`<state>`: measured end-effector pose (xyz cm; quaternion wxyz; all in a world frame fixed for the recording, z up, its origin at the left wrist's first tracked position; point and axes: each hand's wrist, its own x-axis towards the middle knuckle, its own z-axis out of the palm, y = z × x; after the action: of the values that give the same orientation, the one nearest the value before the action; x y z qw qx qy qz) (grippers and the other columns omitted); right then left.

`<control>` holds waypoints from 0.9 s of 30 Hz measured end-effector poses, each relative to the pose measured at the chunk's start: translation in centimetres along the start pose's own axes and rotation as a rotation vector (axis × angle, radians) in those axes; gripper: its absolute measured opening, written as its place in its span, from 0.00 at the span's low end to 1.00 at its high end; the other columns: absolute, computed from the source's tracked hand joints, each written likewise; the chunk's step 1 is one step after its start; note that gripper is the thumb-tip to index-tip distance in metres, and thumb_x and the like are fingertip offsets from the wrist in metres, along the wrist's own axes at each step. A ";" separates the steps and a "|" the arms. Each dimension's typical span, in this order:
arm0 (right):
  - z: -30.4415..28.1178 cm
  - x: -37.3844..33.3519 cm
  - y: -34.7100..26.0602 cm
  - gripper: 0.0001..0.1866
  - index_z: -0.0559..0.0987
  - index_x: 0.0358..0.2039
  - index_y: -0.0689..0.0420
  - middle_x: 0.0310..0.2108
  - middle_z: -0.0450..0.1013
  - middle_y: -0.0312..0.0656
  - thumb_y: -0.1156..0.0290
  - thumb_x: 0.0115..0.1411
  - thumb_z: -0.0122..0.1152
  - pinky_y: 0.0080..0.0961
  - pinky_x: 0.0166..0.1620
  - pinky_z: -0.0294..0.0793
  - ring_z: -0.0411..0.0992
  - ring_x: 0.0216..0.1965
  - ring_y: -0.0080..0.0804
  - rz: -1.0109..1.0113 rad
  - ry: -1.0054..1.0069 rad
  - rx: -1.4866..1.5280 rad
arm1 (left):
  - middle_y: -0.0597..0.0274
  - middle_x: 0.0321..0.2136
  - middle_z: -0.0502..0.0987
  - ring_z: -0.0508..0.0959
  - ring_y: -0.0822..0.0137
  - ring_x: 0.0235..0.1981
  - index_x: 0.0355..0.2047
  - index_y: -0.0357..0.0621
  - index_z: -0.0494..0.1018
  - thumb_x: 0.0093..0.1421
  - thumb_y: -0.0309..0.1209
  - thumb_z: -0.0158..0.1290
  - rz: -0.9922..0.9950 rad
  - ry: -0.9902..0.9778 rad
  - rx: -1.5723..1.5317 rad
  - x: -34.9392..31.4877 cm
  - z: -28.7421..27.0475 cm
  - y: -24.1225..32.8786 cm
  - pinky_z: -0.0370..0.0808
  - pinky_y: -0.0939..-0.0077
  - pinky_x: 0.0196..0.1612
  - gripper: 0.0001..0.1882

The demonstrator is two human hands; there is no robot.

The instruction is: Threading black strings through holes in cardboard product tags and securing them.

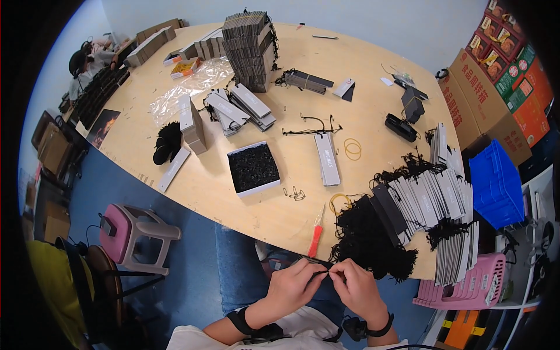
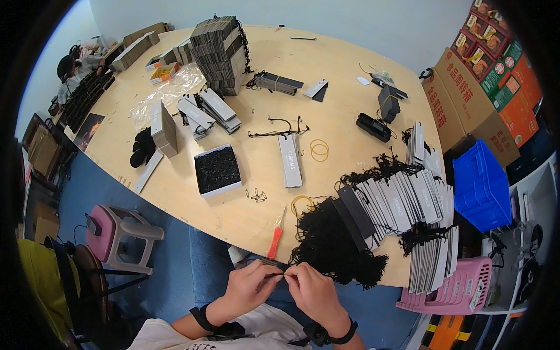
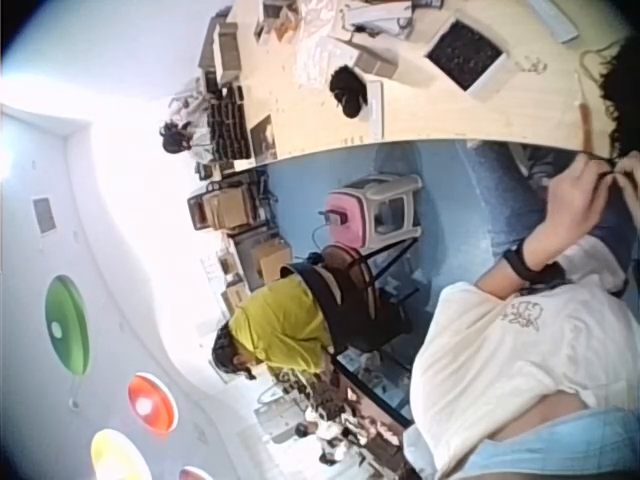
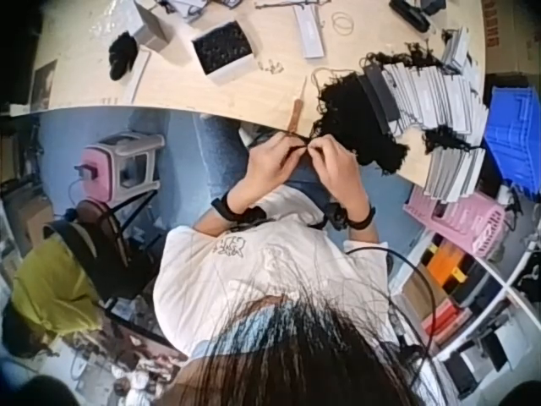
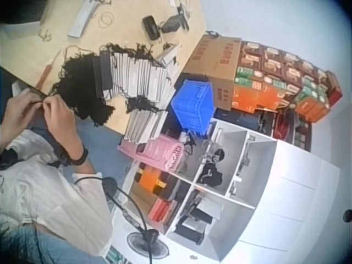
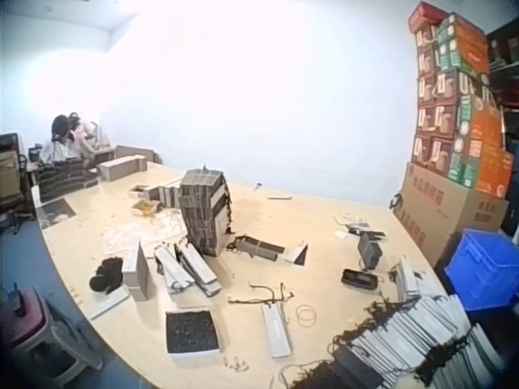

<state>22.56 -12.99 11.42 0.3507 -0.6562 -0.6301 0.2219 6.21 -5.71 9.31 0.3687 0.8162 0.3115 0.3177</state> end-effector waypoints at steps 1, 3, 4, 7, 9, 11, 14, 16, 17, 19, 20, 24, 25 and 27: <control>0.0 0.1 0.0 0.06 0.74 0.34 0.61 0.26 0.72 0.42 0.78 0.56 0.63 0.28 0.25 0.71 0.73 0.24 0.37 -0.001 -0.001 0.001 | 0.63 0.25 0.73 0.77 0.62 0.23 0.36 0.44 0.76 0.55 0.26 0.61 0.009 0.014 0.031 0.0 0.0 0.1 0.74 0.72 0.23 0.08; 0.1 0.2 -0.1 0.05 0.74 0.33 0.60 0.26 0.72 0.42 0.78 0.57 0.61 0.28 0.26 0.71 0.74 0.24 0.37 -0.013 0.003 0.008 | 0.64 0.23 0.72 0.76 0.64 0.20 0.36 0.44 0.77 0.54 0.26 0.61 0.051 0.043 0.055 0.1 0.2 -0.1 0.72 0.73 0.21 0.09; 0.1 0.2 -0.1 0.05 0.74 0.33 0.60 0.26 0.72 0.42 0.78 0.57 0.61 0.28 0.26 0.71 0.74 0.24 0.37 -0.013 0.002 0.008 | 0.64 0.22 0.72 0.74 0.66 0.17 0.35 0.45 0.77 0.53 0.25 0.62 0.093 0.071 0.078 0.1 0.2 -0.2 0.71 0.74 0.20 0.09; 0.3 0.1 0.0 0.06 0.74 0.33 0.59 0.26 0.71 0.42 0.78 0.56 0.62 0.29 0.26 0.71 0.74 0.25 0.37 -0.049 0.017 -0.080 | 0.64 0.23 0.72 0.75 0.63 0.19 0.36 0.44 0.76 0.53 0.25 0.61 0.082 0.046 0.092 0.1 0.2 -0.1 0.71 0.72 0.21 0.09; 0.3 0.1 -0.1 0.06 0.73 0.33 0.59 0.26 0.71 0.42 0.77 0.56 0.62 0.29 0.26 0.71 0.74 0.25 0.39 -0.079 0.032 -0.137 | 0.63 0.24 0.72 0.75 0.63 0.20 0.36 0.44 0.76 0.53 0.25 0.61 0.085 0.030 0.097 0.1 0.2 -0.2 0.72 0.72 0.21 0.10; 0.3 0.0 -0.1 0.06 0.73 0.33 0.59 0.26 0.71 0.42 0.77 0.56 0.62 0.29 0.26 0.71 0.73 0.25 0.39 -0.076 0.031 -0.142 | 0.63 0.24 0.72 0.76 0.62 0.21 0.37 0.44 0.75 0.53 0.25 0.61 0.089 0.014 0.101 0.0 0.3 -0.3 0.72 0.72 0.22 0.10; 0.3 0.0 0.0 0.05 0.73 0.32 0.60 0.26 0.71 0.43 0.77 0.57 0.61 0.30 0.27 0.71 0.74 0.26 0.41 -0.043 0.015 -0.111 | 0.62 0.26 0.72 0.76 0.61 0.22 0.38 0.44 0.75 0.53 0.25 0.60 0.091 -0.020 0.117 -0.1 0.3 -0.3 0.72 0.70 0.22 0.12; 0.2 -0.1 0.1 0.05 0.73 0.32 0.60 0.26 0.72 0.43 0.77 0.58 0.60 0.30 0.27 0.71 0.74 0.26 0.42 -0.013 0.001 -0.075 | 0.61 0.26 0.72 0.76 0.61 0.23 0.39 0.44 0.74 0.54 0.24 0.59 0.106 -0.052 0.104 0.0 0.2 -0.4 0.72 0.70 0.23 0.11; 0.0 -0.1 0.2 0.04 0.73 0.33 0.60 0.26 0.72 0.44 0.77 0.59 0.59 0.29 0.28 0.71 0.73 0.26 0.40 0.010 -0.030 -0.032 | 0.61 0.26 0.72 0.76 0.61 0.23 0.39 0.44 0.74 0.54 0.24 0.59 0.106 -0.052 0.103 0.0 0.1 -0.4 0.72 0.70 0.23 0.11; -0.2 -0.2 0.4 0.04 0.73 0.33 0.61 0.27 0.72 0.44 0.77 0.60 0.58 0.28 0.29 0.71 0.73 0.26 0.38 0.034 -0.062 0.011 | 0.60 0.29 0.72 0.77 0.58 0.25 0.40 0.44 0.73 0.57 0.27 0.58 -0.033 -0.194 -0.076 0.0 -0.3 -0.6 0.72 0.68 0.25 0.10; -0.1 -0.3 0.6 0.03 0.72 0.34 0.61 0.27 0.72 0.44 0.76 0.61 0.56 0.26 0.30 0.71 0.72 0.25 0.35 0.101 -0.110 0.105 | 0.60 0.29 0.72 0.77 0.58 0.25 0.40 0.44 0.73 0.57 0.27 0.58 -0.033 -0.195 -0.077 0.0 -0.5 -0.7 0.72 0.68 0.25 0.10; -0.4 -0.4 0.9 0.03 0.71 0.36 0.62 0.30 0.73 0.46 0.76 0.64 0.54 0.28 0.33 0.72 0.74 0.29 0.38 0.330 -0.250 0.415 | 0.59 0.29 0.72 0.76 0.60 0.25 0.39 0.43 0.72 0.60 0.28 0.56 -0.139 -0.249 -0.278 -0.1 -0.8 -0.6 0.71 0.69 0.26 0.08; -0.4 -0.4 0.8 0.03 0.71 0.36 0.62 0.30 0.73 0.46 0.76 0.64 0.54 0.28 0.33 0.72 0.74 0.29 0.38 0.330 -0.249 0.415 | 0.59 0.29 0.71 0.76 0.61 0.25 0.39 0.43 0.72 0.61 0.28 0.56 -0.142 -0.236 -0.254 -0.1 -0.9 -0.6 0.70 0.71 0.26 0.08; -0.4 -0.3 0.8 0.04 0.72 0.38 0.62 0.30 0.73 0.47 0.76 0.64 0.52 0.28 0.34 0.73 0.74 0.30 0.37 0.343 -0.254 0.375 | 0.59 0.29 0.71 0.75 0.62 0.25 0.39 0.43 0.72 0.61 0.28 0.56 -0.130 -0.230 -0.220 -0.1 -0.9 -0.5 0.70 0.71 0.27 0.07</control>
<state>23.30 -13.35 11.06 0.3418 -0.6438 -0.4967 0.4711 5.32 -5.14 9.36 0.5088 0.7800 0.2828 0.2298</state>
